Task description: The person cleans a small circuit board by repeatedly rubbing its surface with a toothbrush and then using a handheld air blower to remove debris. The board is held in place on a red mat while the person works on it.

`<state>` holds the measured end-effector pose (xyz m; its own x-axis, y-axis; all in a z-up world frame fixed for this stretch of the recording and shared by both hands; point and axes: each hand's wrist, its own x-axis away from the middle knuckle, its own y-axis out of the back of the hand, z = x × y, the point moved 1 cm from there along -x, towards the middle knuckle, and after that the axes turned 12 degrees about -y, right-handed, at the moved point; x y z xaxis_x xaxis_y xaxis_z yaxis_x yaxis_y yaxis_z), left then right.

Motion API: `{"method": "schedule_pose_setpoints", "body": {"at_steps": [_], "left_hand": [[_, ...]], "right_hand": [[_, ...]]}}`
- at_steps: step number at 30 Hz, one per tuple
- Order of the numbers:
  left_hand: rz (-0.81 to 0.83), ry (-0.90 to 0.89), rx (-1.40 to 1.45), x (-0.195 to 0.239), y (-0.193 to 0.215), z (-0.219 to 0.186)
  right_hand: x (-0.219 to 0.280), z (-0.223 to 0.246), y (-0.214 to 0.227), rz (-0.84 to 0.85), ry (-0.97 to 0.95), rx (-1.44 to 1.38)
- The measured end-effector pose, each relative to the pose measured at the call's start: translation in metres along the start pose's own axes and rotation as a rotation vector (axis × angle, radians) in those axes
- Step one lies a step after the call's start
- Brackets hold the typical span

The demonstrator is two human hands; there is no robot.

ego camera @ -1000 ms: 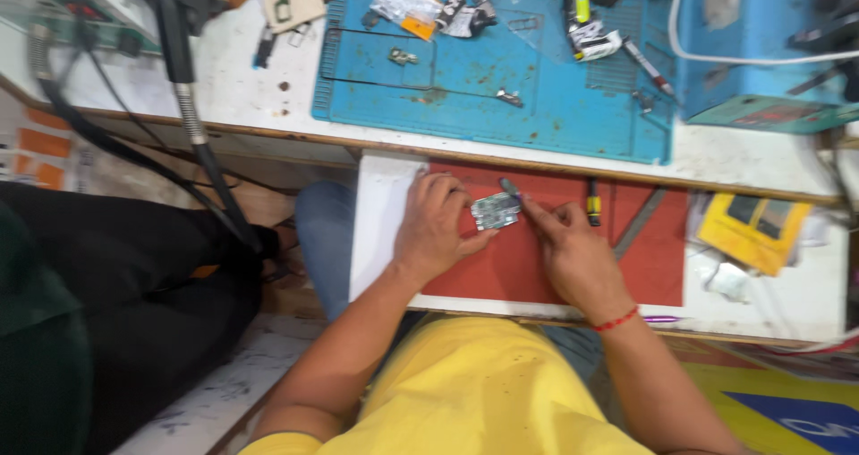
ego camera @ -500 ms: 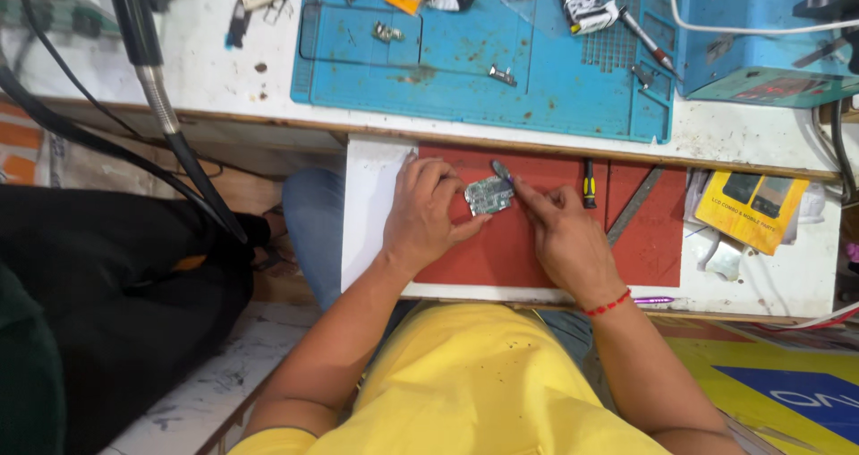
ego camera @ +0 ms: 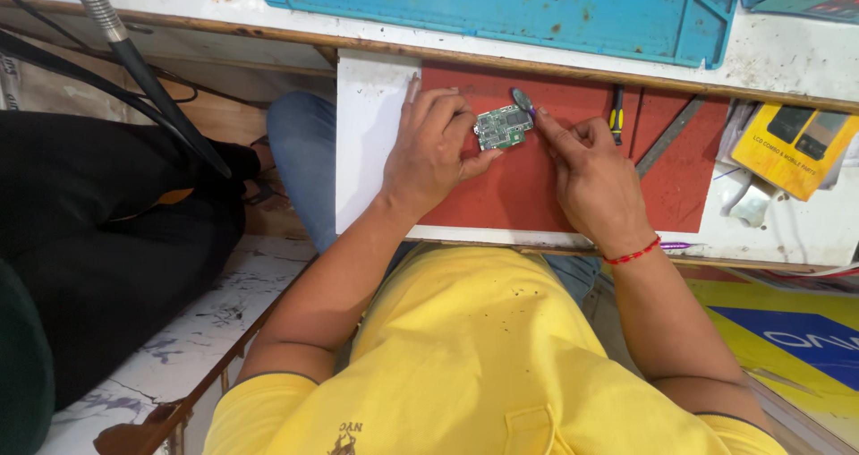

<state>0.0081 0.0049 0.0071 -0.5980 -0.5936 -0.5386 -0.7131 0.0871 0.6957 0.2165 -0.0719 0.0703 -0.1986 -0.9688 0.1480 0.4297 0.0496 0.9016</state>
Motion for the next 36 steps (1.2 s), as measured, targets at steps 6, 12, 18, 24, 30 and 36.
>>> {"method": "schedule_pose_setpoints", "body": {"at_steps": [6,12,18,24,30,36], "left_hand": [[-0.002,-0.014,-0.023,-0.001,0.0,0.0],[0.003,-0.019,-0.052,0.0,0.003,0.001],[0.007,-0.005,-0.057,-0.001,0.002,0.001],[-0.01,0.013,-0.036,-0.002,0.0,0.001],[0.004,0.032,-0.03,-0.006,0.005,0.001],[0.011,0.076,0.0,-0.009,0.009,-0.002]], "right_hand": [[0.0,-0.006,-0.001,0.041,0.144,-0.082],[-0.003,-0.003,0.001,0.204,0.131,-0.039],[-0.004,-0.008,0.007,0.203,0.163,-0.075],[0.005,-0.015,0.003,0.168,0.132,-0.096],[0.007,-0.01,0.001,0.073,0.014,-0.032],[0.003,-0.005,-0.004,-0.005,0.061,-0.069]]}}
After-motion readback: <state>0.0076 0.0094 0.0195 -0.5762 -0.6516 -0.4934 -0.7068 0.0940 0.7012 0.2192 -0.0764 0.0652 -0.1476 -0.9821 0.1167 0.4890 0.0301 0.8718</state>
